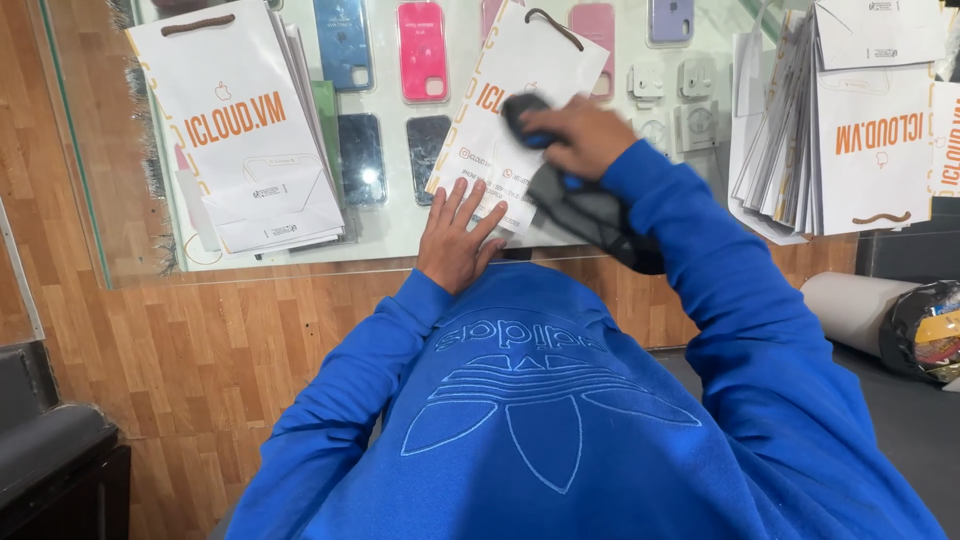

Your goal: Cleaning and scanning white paper bags at a service counter in a mobile repair shop.

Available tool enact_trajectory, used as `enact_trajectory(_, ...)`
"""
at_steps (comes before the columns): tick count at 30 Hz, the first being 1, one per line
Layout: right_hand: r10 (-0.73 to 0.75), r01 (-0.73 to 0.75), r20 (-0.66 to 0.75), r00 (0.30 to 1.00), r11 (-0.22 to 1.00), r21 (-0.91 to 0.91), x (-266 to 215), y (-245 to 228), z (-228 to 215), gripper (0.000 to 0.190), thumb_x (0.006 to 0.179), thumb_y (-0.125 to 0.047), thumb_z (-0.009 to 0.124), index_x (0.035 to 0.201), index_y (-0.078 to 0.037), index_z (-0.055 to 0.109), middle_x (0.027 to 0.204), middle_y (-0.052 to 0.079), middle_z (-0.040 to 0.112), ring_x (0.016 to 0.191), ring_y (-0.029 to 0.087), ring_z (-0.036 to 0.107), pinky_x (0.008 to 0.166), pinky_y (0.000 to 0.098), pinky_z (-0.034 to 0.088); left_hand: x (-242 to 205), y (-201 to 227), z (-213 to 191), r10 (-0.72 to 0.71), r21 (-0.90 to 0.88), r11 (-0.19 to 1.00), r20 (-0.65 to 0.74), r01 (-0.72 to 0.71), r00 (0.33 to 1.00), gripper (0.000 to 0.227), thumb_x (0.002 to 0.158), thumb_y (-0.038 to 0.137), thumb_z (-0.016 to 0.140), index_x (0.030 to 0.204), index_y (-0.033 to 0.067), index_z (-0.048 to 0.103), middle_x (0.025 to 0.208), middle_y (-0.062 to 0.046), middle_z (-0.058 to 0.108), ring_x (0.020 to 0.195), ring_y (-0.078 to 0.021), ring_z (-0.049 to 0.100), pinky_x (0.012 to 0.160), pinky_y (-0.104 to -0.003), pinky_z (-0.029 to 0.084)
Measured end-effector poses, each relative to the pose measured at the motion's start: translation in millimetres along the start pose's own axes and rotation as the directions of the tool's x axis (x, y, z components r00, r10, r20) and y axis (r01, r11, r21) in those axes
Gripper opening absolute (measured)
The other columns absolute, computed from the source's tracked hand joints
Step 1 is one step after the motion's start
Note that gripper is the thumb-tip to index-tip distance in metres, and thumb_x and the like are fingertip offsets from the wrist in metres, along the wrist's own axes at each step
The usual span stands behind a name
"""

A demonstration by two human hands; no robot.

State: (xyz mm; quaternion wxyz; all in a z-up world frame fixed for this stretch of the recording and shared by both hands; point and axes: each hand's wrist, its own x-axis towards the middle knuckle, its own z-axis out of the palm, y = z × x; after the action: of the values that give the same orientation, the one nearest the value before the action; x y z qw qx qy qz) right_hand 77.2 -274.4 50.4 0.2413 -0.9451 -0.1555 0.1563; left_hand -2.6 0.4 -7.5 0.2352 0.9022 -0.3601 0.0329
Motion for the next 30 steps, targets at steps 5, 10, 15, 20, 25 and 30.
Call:
enact_trajectory(5,0.127,-0.151,-0.250,0.960,0.985,-0.078,9,26,4,0.039,0.076,-0.021,0.054,0.115,-0.026,0.061,0.122,-0.010,0.057,0.095,0.026,0.049,0.073,0.0466,0.050,-1,1,1,-0.020,0.037,0.999,0.079,0.017,0.997,0.049,0.091,0.049,0.048,0.135,0.0301,0.041,0.143,-0.011,0.034,0.136,-0.0353,0.022,0.110,-0.053,0.016)
enact_trajectory(10,0.049,-0.063,-0.173,0.984,0.995,-0.072,1,-29,33,0.042,0.073,-0.020,0.057,0.115,-0.023,0.060,0.124,-0.006,0.057,0.098,0.032,0.050,0.075,0.0519,0.050,0,4,-6,-0.054,0.037,0.998,0.132,0.050,0.990,0.049,0.090,0.050,0.050,0.134,0.0314,0.042,0.144,-0.009,0.034,0.136,-0.0330,0.021,0.112,-0.051,0.015)
enact_trajectory(15,-0.074,0.073,-0.064,0.995,0.997,-0.005,-40,-64,49,0.037,0.073,-0.021,0.056,0.109,-0.024,0.062,0.122,-0.008,0.059,0.096,0.030,0.051,0.071,0.0478,0.052,4,3,-7,-0.051,0.043,0.998,0.108,0.047,0.993,0.048,0.090,0.050,0.049,0.134,0.0317,0.042,0.140,-0.010,0.037,0.135,-0.0338,0.024,0.111,-0.052,0.017)
enact_trajectory(20,0.052,-0.048,-0.055,0.997,0.996,0.070,-77,-44,65,0.039,0.078,-0.023,0.053,0.115,-0.033,0.060,0.123,-0.017,0.057,0.097,0.022,0.051,0.073,0.0395,0.053,2,3,-5,-0.029,0.019,0.999,0.062,0.028,0.998,0.048,0.090,0.052,0.047,0.133,0.0301,0.043,0.142,-0.009,0.036,0.135,-0.0331,0.025,0.111,-0.052,0.017)
enact_trajectory(25,0.077,-0.013,-0.336,0.939,0.982,0.190,-79,-17,47,0.046,0.073,-0.014,0.053,0.116,-0.027,0.062,0.118,-0.006,0.062,0.098,0.023,0.056,0.087,0.0392,0.047,4,1,-1,0.005,0.038,0.999,0.000,-0.005,1.000,0.047,0.090,0.052,0.046,0.130,0.0269,0.047,0.140,-0.010,0.038,0.134,-0.0332,0.027,0.110,-0.052,0.019)
enact_trajectory(30,0.201,-0.046,-0.507,0.838,0.952,0.302,-95,17,50,0.049,0.072,-0.008,0.051,0.119,-0.020,0.062,0.117,0.002,0.063,0.102,0.025,0.058,0.093,0.0365,0.040,-5,3,1,0.054,0.077,0.996,-0.090,-0.047,0.995,0.047,0.089,0.052,0.050,0.127,0.0243,0.052,0.135,-0.011,0.045,0.129,-0.0336,0.036,0.107,-0.053,0.025)
